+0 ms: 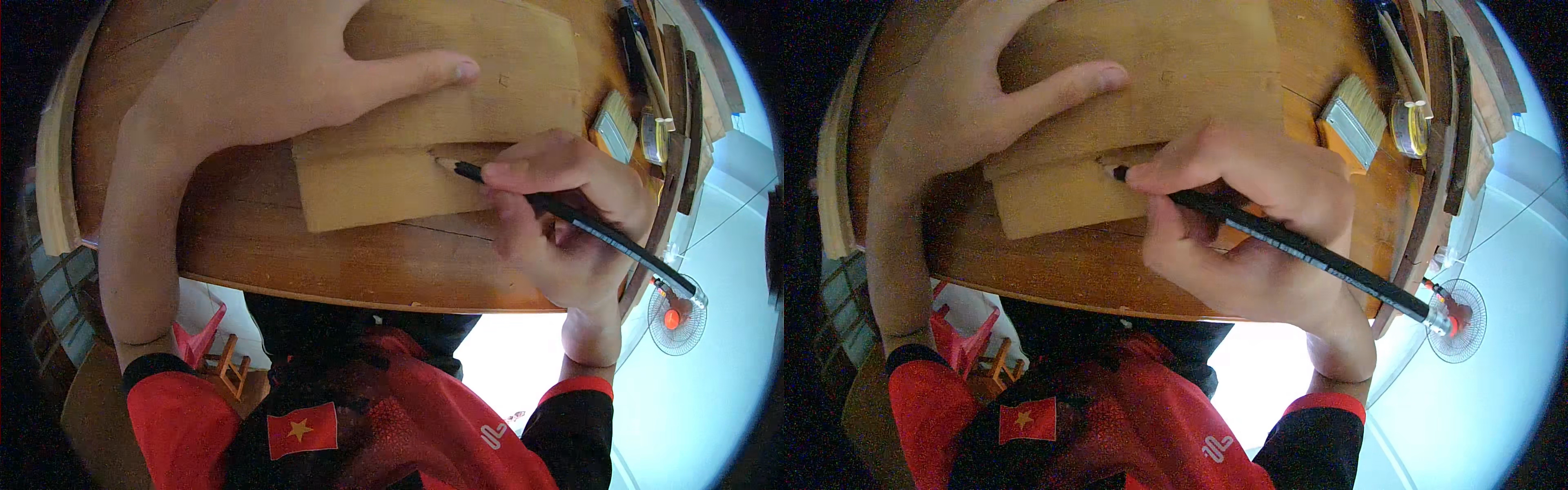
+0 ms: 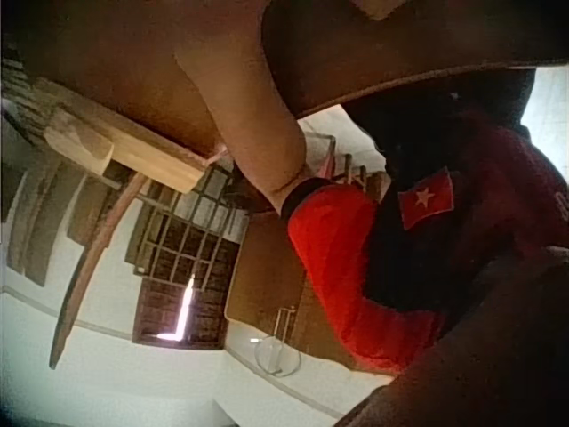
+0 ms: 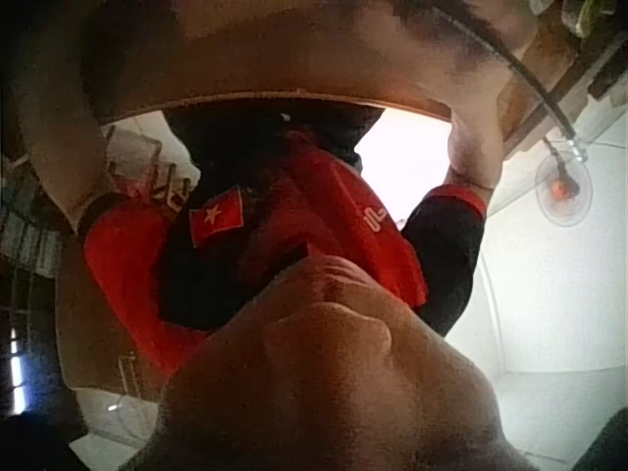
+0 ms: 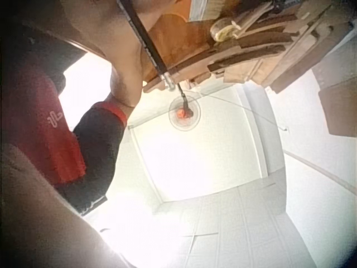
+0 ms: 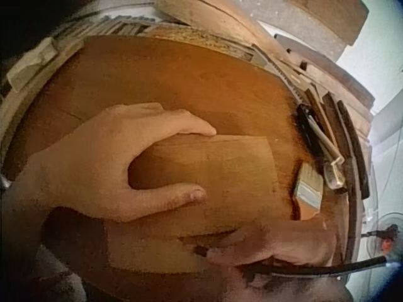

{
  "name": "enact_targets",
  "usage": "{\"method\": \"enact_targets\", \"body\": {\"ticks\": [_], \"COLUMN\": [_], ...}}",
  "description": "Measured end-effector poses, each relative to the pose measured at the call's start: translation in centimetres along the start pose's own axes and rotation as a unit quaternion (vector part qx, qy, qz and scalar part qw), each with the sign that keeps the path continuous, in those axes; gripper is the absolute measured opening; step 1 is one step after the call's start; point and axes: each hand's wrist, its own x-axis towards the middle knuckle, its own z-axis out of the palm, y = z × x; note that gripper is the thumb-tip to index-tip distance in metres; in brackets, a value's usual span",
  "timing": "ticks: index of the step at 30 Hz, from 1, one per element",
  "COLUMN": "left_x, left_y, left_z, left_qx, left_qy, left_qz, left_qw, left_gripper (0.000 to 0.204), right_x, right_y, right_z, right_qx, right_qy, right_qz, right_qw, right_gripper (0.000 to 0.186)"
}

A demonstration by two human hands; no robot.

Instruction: The person marks a heart shape on a wooden block with a pencil, then begins carving the shape into the wood using a carving tool.

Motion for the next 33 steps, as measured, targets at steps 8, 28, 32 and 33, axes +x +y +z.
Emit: {"method": "enact_targets", "body": {"ticks": [8, 28, 32, 33], "left_x": [0.3, 0.6, 0.8, 0.8], "left_y": [-0.4, 0.9, 2.1, 1.9], "left_z": [0.0, -0.5, -1.1, -1.1], "left_qx": [0.001, -0.013, -0.012, -0.011], "left_qy": [-0.016, 0.005, -0.022, -0.03], "left_qz": [-0.009, 0.009, -0.036, -0.045], "left_qw": [1.0, 1.0, 0.999, 0.998], "left_gripper": [0.056, 0.056, 0.057, 0.057], "right_x": [0.0, 0.0, -0.5, -0.5], "right_y": [-0.1, -0.2, -0.5, -0.5], "right_z": [0.1, -0.1, 0.0, 0.0], "right_qx": [0.036, 0.051, 0.089, 0.084], "right_qy": [0.028, 0.002, 0.054, 0.063], "right_qz": [0.006, -0.009, 0.042, 0.049], "right_qw": [0.999, 0.999, 0.994, 0.993], "right_gripper": [0.017, 0.016, 0.013, 0.013]}}
